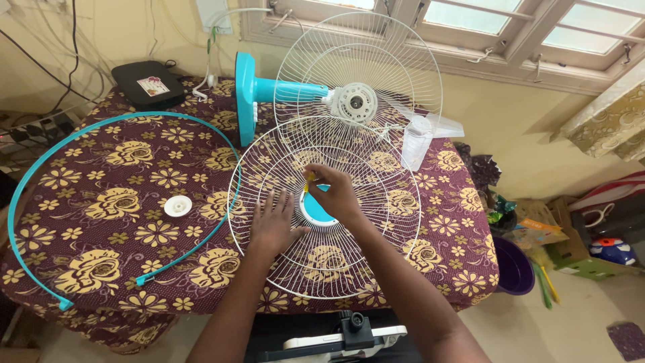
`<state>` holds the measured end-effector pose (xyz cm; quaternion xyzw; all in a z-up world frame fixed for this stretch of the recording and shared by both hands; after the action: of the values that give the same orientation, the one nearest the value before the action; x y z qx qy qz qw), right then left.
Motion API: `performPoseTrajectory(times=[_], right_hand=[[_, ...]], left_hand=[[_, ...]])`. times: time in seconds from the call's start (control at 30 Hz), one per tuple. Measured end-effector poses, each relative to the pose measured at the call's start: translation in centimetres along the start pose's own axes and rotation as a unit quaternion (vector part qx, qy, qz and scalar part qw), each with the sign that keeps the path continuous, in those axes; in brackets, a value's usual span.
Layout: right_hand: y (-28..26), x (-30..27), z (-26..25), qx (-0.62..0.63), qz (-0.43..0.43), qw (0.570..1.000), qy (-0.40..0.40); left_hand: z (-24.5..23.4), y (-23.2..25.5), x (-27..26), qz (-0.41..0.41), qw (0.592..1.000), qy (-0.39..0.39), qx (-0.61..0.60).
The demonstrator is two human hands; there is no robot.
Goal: The person removes the front grill and fan blades from a table fan. They then use a screwdriver to loosen screws on the rear grill and detach it from the fan assembly.
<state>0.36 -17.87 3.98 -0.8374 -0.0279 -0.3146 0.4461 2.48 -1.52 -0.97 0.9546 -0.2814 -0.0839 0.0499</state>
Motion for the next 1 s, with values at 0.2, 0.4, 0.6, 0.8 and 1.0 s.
performPoseTrajectory(times=[0.2, 0.4, 0.6, 0.8, 1.0], right_hand=[[0.3, 0.2, -0.3, 0.024, 0.003, 1.0, 0.009], [0.6, 0.2, -0.5, 0.024, 0.017, 0.999, 0.016], [1.5, 0.6, -1.3, 0.04, 0.066, 0.996, 0.043], [3.2, 1.3, -5.2, 0.115, 0.21, 0.967, 0.087], [3.7, -0.9, -6.9, 0.111, 0.309, 0.944, 0.039]], left_hand=[[0.2, -0.5, 1.4, 0.001, 0.993, 0.109, -0.046], [0.6, -0.7, 3.4, -0.021, 0.985, 0.134, -0.111], [0.3, -1.1, 4.8, -0.022, 0.974, 0.14, -0.179], [-0.7, -2.3, 5.5, -0.01, 0.963, 0.138, -0.231], [-0.9, -1.8, 5.8, 0.067, 0.946, 0.136, -0.286]])
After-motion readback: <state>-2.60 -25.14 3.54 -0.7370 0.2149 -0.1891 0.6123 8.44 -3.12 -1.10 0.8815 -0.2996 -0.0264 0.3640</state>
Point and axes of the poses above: each hand's wrist, its own x-axis towards the middle knuckle, its own z-axis out of the palm, y = z × x, the point moved 3 cm from there along x, towards the middle knuckle, and after that the axes turned 10 degrees about y, right-handed, at the moved point
